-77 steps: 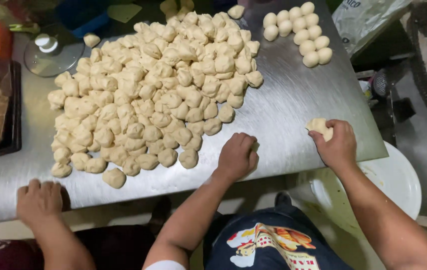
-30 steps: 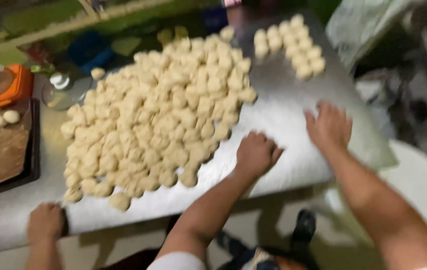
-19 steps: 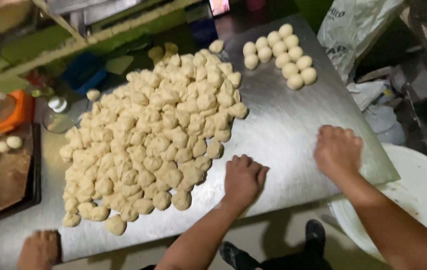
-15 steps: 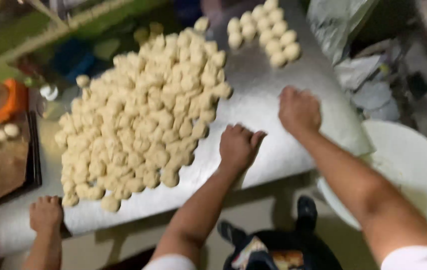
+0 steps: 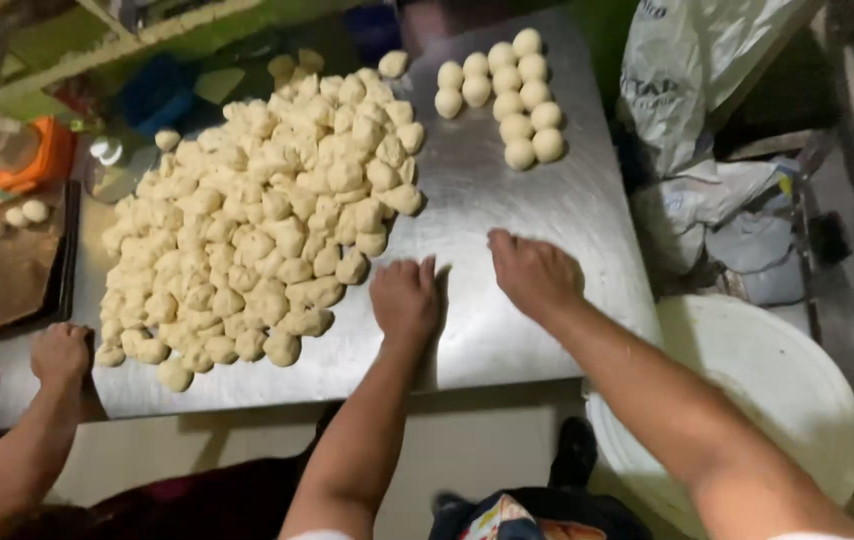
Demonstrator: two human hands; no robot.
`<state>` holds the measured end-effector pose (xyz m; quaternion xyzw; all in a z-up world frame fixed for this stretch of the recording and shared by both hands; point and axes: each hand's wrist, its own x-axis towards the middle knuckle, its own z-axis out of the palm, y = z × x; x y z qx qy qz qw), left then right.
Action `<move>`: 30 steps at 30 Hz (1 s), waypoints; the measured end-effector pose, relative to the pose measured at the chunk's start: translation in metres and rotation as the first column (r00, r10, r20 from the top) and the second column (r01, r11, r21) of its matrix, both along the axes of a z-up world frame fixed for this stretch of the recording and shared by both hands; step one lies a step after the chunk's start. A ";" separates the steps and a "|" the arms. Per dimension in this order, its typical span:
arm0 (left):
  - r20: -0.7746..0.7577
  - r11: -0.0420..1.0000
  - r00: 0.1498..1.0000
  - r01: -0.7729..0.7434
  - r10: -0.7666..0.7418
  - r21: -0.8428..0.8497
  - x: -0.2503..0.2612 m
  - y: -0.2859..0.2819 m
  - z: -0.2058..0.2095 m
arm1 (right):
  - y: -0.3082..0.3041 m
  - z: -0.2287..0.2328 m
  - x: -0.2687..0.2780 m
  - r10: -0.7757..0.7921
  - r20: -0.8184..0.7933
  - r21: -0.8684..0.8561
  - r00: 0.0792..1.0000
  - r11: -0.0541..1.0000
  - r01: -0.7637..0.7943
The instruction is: Rolling small portions of dough into uniform balls on a metal production table
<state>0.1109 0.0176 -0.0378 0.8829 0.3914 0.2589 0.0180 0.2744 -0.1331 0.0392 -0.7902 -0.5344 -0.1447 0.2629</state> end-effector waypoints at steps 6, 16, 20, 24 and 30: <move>-0.114 0.996 0.992 0.043 -0.051 -0.073 -0.110 -0.059 0.018 | -0.094 -0.034 0.001 0.252 -0.072 0.027 0.965 0.968 -0.251; -0.003 0.995 0.997 0.080 -0.080 0.060 -0.031 -0.026 0.011 | -0.016 -0.038 -0.011 0.083 -0.038 0.008 0.996 0.997 -0.083; -0.070 0.975 0.979 0.183 -0.193 -0.127 -0.098 -0.042 0.031 | -0.069 -0.072 -0.002 0.082 -0.206 -0.120 0.975 0.987 -0.108; 0.047 0.960 0.959 0.280 -0.278 -0.024 -0.055 0.002 0.030 | -0.017 -0.087 0.027 -0.001 0.052 0.097 0.999 0.995 -0.004; 0.182 0.900 0.886 0.437 -0.427 -0.012 -0.002 0.018 0.029 | 0.069 -0.074 0.006 -0.099 0.121 0.078 0.988 0.993 0.090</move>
